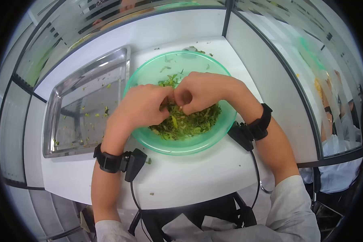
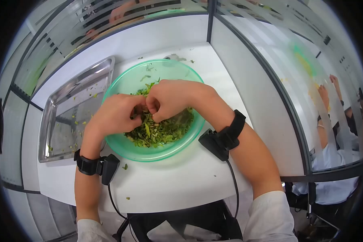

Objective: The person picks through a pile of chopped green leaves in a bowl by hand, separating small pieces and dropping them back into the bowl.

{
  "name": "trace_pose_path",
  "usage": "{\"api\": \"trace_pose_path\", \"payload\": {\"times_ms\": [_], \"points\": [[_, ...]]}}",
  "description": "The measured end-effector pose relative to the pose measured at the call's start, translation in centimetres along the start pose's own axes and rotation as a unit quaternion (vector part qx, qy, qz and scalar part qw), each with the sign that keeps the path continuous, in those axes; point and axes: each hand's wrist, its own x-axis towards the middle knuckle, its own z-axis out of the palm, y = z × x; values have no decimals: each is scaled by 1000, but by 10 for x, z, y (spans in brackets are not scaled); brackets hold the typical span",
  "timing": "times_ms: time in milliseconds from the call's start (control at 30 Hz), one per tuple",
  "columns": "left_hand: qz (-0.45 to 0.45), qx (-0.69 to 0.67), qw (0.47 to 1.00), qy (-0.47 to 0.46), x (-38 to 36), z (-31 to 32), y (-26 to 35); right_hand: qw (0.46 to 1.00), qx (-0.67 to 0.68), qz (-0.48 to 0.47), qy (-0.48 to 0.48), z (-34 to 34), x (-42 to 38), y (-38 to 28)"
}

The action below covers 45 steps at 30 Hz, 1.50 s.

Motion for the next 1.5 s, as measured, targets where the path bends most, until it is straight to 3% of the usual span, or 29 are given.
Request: {"api": "trace_pose_path", "payload": {"times_ms": [200, 300, 533, 700, 767, 800, 867, 1033, 1100, 1367, 1500], "points": [[-13, -13, 1000, 16, -1, -8, 7, 995, 38, -45, 81, 2, 3, 8], [-39, -43, 992, 112, -2, -10, 6, 986, 50, -56, 149, 2, 4, 8], [-67, -169, 966, 183, 4, -7, -6, 963, 10, -30, 267, 3, 0, 0], [-46, -141, 972, 183, 3, -1, -9, 959, -20, -35, 280, 9, 5, 8], [-18, -97, 967, 235, 4, 0, -10, 960, -29, -31, 278, 10, 7, 10], [3, -102, 968, 228, 8, -3, -6, 956, -33, -13, 292, 7, 2, 7], [-47, -140, 973, 179, 2, -7, 3, 968, -71, 5, 239, 9, -5, -2], [-34, -105, 976, 187, -3, -1, -2, 969, -53, -20, 240, 16, -4, -2], [-28, -110, 979, 169, -5, -5, 5, 978, -32, 18, 204, 9, -5, -7], [-38, -172, 969, 175, -3, -3, -3, 947, 86, -100, 292, 6, 4, 12], [-46, -161, 969, 180, -3, -1, -4, 955, 90, -103, 263, 3, 2, 13]]}}
